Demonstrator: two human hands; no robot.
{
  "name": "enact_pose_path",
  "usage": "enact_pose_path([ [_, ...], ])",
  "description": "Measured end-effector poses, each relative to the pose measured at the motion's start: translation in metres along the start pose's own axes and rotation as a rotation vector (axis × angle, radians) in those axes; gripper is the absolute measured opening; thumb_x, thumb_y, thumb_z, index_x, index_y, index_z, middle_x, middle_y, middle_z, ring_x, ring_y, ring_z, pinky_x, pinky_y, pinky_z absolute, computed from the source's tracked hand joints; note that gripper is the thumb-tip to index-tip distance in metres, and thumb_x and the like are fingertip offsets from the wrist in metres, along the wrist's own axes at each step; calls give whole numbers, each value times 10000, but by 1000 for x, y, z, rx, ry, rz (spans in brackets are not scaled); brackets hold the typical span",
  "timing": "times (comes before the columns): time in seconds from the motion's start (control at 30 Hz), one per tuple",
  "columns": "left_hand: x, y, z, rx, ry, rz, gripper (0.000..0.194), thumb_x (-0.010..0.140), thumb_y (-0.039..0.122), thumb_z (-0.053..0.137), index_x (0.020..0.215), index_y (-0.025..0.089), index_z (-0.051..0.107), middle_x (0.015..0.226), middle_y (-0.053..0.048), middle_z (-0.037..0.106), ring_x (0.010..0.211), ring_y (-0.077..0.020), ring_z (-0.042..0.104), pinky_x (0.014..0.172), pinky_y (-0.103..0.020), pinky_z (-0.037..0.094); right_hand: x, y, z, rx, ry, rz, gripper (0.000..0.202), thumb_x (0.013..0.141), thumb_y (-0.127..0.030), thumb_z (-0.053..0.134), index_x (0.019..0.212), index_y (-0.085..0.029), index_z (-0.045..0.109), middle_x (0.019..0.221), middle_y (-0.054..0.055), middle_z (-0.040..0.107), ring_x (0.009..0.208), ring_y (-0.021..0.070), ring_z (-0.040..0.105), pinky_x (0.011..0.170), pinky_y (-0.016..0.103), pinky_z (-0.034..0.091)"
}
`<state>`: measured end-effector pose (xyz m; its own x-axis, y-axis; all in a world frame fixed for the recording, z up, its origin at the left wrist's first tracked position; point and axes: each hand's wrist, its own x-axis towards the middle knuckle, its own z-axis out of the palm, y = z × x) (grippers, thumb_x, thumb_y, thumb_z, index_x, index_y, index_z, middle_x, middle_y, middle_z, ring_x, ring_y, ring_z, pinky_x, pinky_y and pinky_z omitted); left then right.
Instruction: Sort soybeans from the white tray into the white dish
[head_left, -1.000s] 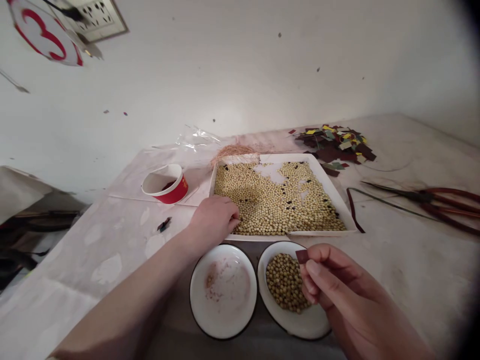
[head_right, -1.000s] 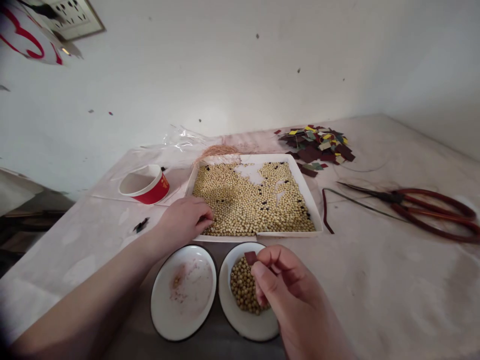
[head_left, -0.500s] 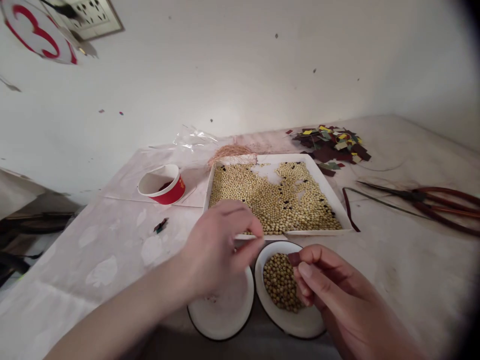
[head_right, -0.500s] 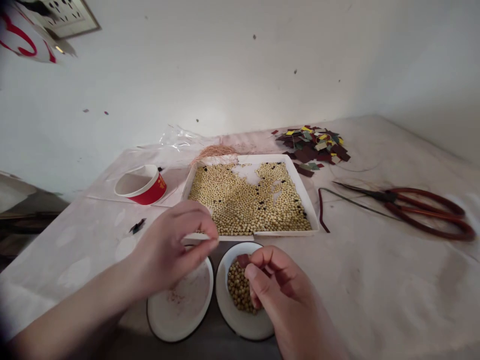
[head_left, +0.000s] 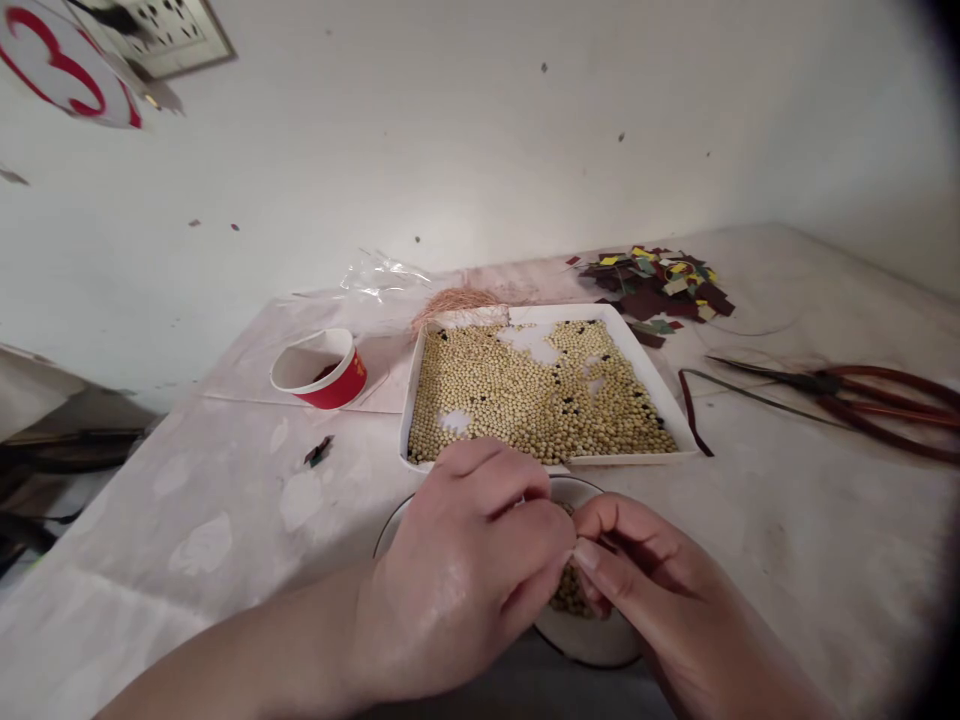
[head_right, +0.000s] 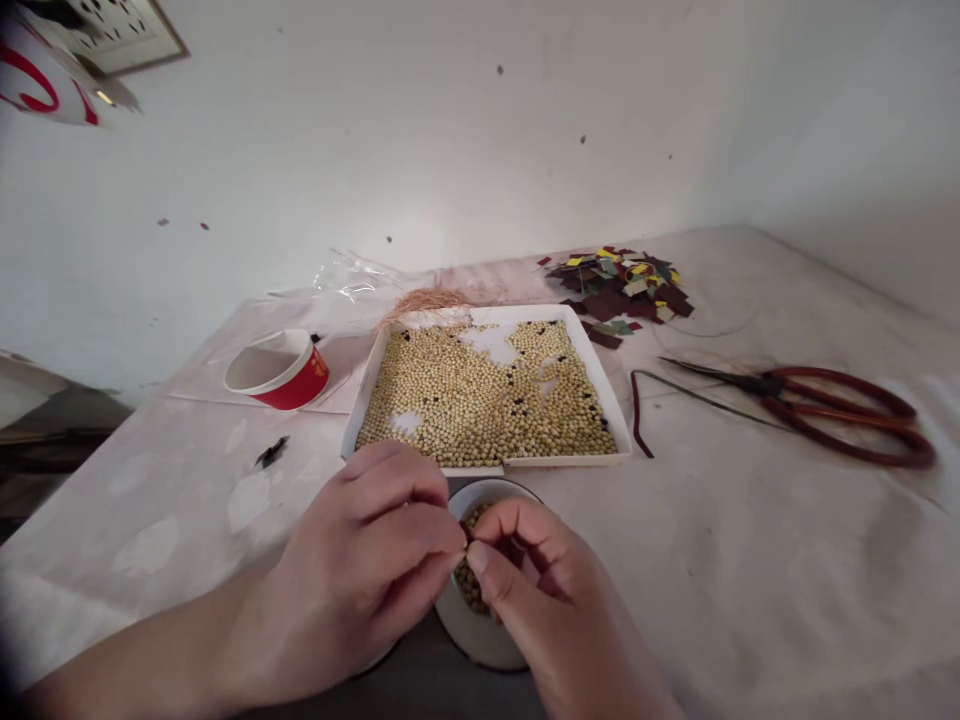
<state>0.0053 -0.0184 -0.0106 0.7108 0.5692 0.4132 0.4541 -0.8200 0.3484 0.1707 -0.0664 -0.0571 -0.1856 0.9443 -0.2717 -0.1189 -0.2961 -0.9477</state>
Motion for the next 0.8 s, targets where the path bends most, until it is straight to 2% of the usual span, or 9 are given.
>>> enact_pose_path([
  [0.2,1,1,0,5,8,-38,107,839,140,501,763,160,574,799,-23,537,767,-138,473,718,-309,396,-3,-5,0,-26,22,-1,224,816,-358,538,660,-207,486,571,-49,394,547,103,334,505,227,298],
  [0.37,1,1,0,9,6,-4,113,839,145,497,769,169,583,778,-21,550,743,-135,484,706,-306,408,-2,-6,0,-36,41,7,232,809,-390,543,665,-211,510,579,-38,410,556,113,351,504,235,310],
  [0.5,3,-3,1,-1,74,-94,92,822,134,507,771,165,578,796,-27,562,772,-141,500,737,-311,417,-2,-1,0,24,67,11,246,805,-398,558,658,-206,512,560,-41,411,546,108,348,511,233,307],
  [0.57,3,-6,4,-7,54,-112,82,808,129,519,766,166,579,794,-25,569,777,-143,506,736,-307,420,-2,2,-1,66,121,-10,240,802,-405,564,672,-207,523,562,-37,428,550,110,363,516,236,313],
  [0.7,4,-18,8,17,-69,-74,46,809,188,554,810,180,599,813,-16,590,767,-143,523,720,-300,426,-2,7,-4,120,209,-57,222,804,-403,570,691,-215,534,583,-26,452,564,117,388,524,243,329],
  [0.8,6,-40,4,95,-31,-153,96,839,214,526,877,187,610,861,-22,607,833,-155,537,769,-312,428,-3,8,-5,142,221,-56,220,802,-414,570,704,-221,539,593,-19,461,567,123,393,521,246,335],
])
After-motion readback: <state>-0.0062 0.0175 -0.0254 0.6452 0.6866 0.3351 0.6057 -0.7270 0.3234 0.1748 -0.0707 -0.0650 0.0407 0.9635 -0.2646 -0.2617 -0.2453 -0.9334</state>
